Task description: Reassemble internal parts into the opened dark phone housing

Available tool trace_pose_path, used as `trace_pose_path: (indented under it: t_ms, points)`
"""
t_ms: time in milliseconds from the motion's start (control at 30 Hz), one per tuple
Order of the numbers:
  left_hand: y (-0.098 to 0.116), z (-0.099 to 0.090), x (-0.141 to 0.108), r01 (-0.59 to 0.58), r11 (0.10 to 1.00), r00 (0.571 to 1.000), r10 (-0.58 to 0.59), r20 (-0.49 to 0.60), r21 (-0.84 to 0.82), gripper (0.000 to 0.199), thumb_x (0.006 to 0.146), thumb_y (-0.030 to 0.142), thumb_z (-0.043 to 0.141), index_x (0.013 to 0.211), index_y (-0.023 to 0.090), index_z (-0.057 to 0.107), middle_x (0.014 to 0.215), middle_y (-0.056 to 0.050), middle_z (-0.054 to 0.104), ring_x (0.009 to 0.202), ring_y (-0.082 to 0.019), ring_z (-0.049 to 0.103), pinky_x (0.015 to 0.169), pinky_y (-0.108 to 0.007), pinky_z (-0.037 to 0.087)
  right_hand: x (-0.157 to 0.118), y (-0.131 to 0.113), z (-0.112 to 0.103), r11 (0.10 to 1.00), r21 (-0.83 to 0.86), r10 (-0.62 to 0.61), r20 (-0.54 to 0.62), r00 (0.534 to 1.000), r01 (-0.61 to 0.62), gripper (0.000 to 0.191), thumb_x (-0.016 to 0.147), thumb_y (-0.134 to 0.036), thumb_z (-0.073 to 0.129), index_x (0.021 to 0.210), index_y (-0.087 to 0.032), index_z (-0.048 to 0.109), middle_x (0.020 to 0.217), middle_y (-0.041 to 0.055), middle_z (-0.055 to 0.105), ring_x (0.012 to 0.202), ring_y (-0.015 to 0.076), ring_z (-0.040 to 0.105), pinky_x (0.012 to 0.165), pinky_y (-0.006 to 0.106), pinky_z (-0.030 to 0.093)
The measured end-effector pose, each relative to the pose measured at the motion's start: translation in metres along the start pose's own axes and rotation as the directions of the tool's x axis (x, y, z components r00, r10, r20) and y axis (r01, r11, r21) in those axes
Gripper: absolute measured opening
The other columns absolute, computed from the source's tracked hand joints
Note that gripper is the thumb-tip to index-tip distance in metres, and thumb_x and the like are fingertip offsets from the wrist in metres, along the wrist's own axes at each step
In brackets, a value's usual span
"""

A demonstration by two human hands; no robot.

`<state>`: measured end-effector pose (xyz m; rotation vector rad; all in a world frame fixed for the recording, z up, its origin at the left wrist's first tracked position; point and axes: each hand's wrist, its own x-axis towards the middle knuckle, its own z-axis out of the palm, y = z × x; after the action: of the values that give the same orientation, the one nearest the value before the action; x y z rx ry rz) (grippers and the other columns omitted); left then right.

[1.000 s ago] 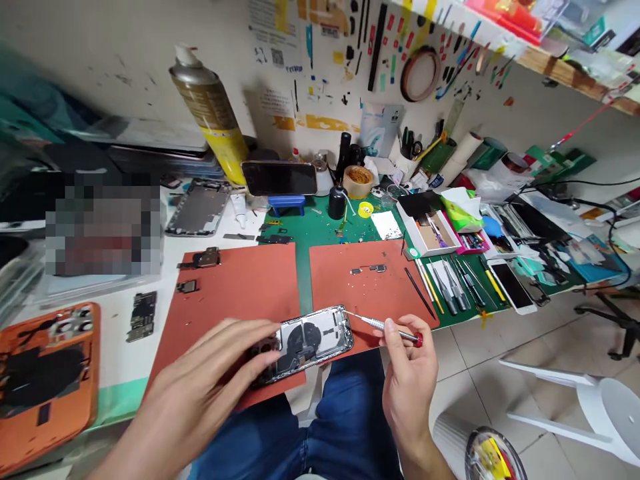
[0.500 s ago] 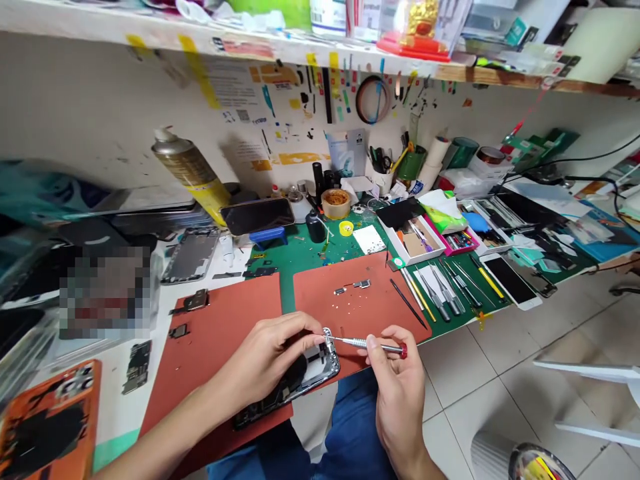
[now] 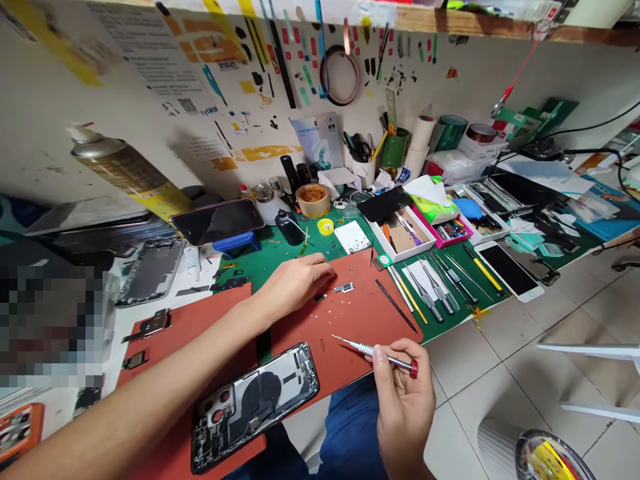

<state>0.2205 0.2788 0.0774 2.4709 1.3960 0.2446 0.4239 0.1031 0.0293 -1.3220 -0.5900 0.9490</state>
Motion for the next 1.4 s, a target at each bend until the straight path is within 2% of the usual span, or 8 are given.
trace_pose_path:
  t_ms: [233, 667, 800, 900, 1033, 1133, 1267, 1400]
  points:
    - [0.002, 0.002, 0.004, 0.024, 0.99, 0.999, -0.029, 0.036, 0.137, 0.024, 0.095, 0.011, 0.052, 0.088, 0.021, 0.072, 0.099, -0.007, 0.066, 0.072, -0.021, 0.056, 0.06, -0.035, 0.025, -0.002, 0.003, -0.004, 0.999, 0.012, 0.039, -0.029, 0.999, -0.038, 0.045, 0.086, -0.043, 0.093, 0.114, -0.022, 0.064, 0.089, 0.0025, 0.079, 0.078, 0.0202, 0.08, 0.074, 0.03, 0.066]
    - [-0.003, 0.003, 0.0, 0.03, 0.983, 0.999, -0.037, 0.034, 0.182, 0.037, 0.098, 0.009, 0.047, 0.116, 0.025, 0.075, 0.117, -0.007, 0.072, 0.083, -0.023, 0.068, 0.062, -0.034, 0.035, 0.001, 0.01, -0.016, 0.998, -0.036, -0.057, -0.016, 0.998, 0.056, 0.045, 0.084, -0.042, 0.094, 0.111, -0.022, 0.065, 0.089, 0.0042, 0.079, 0.074, 0.0213, 0.08, 0.068, 0.03, 0.065]
    - [-0.001, -0.022, -0.035, 0.076, 0.983, 0.997, -0.072, -0.026, 0.166, 0.038, 0.111, 0.026, 0.039, 0.131, 0.023, 0.071, 0.12, -0.01, 0.073, 0.092, -0.027, 0.072, 0.068, -0.035, 0.046, -0.009, -0.001, -0.009, 0.989, -0.068, -0.134, -0.005, 0.991, 0.134, 0.04, 0.086, -0.039, 0.092, 0.109, -0.021, 0.065, 0.087, 0.0045, 0.08, 0.073, 0.0208, 0.079, 0.067, 0.03, 0.064]
    - [0.001, -0.047, -0.102, 0.12, 0.989, 0.989, -0.111, -0.102, 0.09, 0.038, 0.113, 0.04, 0.041, 0.124, 0.02, 0.072, 0.116, -0.011, 0.075, 0.104, -0.03, 0.073, 0.089, -0.042, 0.056, -0.029, -0.01, 0.007, 0.956, -0.114, -0.275, -0.017, 0.961, 0.272, 0.028, 0.09, -0.032, 0.088, 0.102, -0.022, 0.065, 0.081, 0.0033, 0.078, 0.073, 0.0198, 0.077, 0.068, 0.031, 0.063]
    - [0.012, -0.048, -0.215, 0.292, 0.945, 0.943, -0.31, -0.12, -0.145, 0.037, 0.109, 0.059, 0.054, 0.125, 0.029, 0.07, 0.123, -0.006, 0.077, 0.11, -0.029, 0.075, 0.092, -0.043, 0.061, -0.062, -0.009, 0.026, 0.838, -0.139, -0.507, 0.159, 0.847, 0.528, 0.019, 0.093, -0.014, 0.079, 0.105, -0.022, 0.067, 0.078, 0.0026, 0.074, 0.072, 0.0207, 0.072, 0.066, 0.037, 0.06]
    - [0.022, -0.016, -0.272, 0.343, 0.899, 0.904, -0.395, -0.166, -0.271, 0.063, 0.091, 0.07, 0.075, 0.136, 0.029, 0.062, 0.141, -0.012, 0.071, 0.13, -0.034, 0.069, 0.104, -0.05, 0.061, -0.079, -0.001, 0.034, 0.712, -0.087, -0.609, 0.419, 0.673, 0.697, 0.033, 0.09, 0.0, 0.073, 0.114, -0.021, 0.067, 0.088, 0.0056, 0.078, 0.077, 0.0225, 0.073, 0.067, 0.04, 0.06]
    - [0.024, 0.033, -0.292, 0.319, 0.889, 0.89, -0.4, -0.217, -0.327, 0.08, 0.083, 0.061, 0.088, 0.147, 0.029, 0.051, 0.156, -0.016, 0.061, 0.148, -0.039, 0.055, 0.117, -0.063, 0.052, -0.09, 0.011, 0.044, 0.55, -0.002, -0.666, 0.603, 0.439, 0.835, 0.045, 0.085, 0.013, 0.072, 0.117, -0.017, 0.066, 0.098, 0.0077, 0.08, 0.084, 0.0213, 0.075, 0.074, 0.04, 0.061]
    - [0.023, 0.049, -0.285, 0.299, 0.886, 0.875, -0.402, -0.268, -0.355, 0.079, 0.088, 0.059, 0.084, 0.151, 0.03, 0.047, 0.154, -0.014, 0.062, 0.148, -0.037, 0.054, 0.114, -0.059, 0.055, -0.095, 0.024, 0.055, 0.43, -0.03, -0.688, 0.636, 0.349, 0.903, 0.037, 0.088, 0.01, 0.076, 0.117, -0.011, 0.066, 0.106, 0.0123, 0.079, 0.091, 0.0229, 0.075, 0.077, 0.042, 0.06]
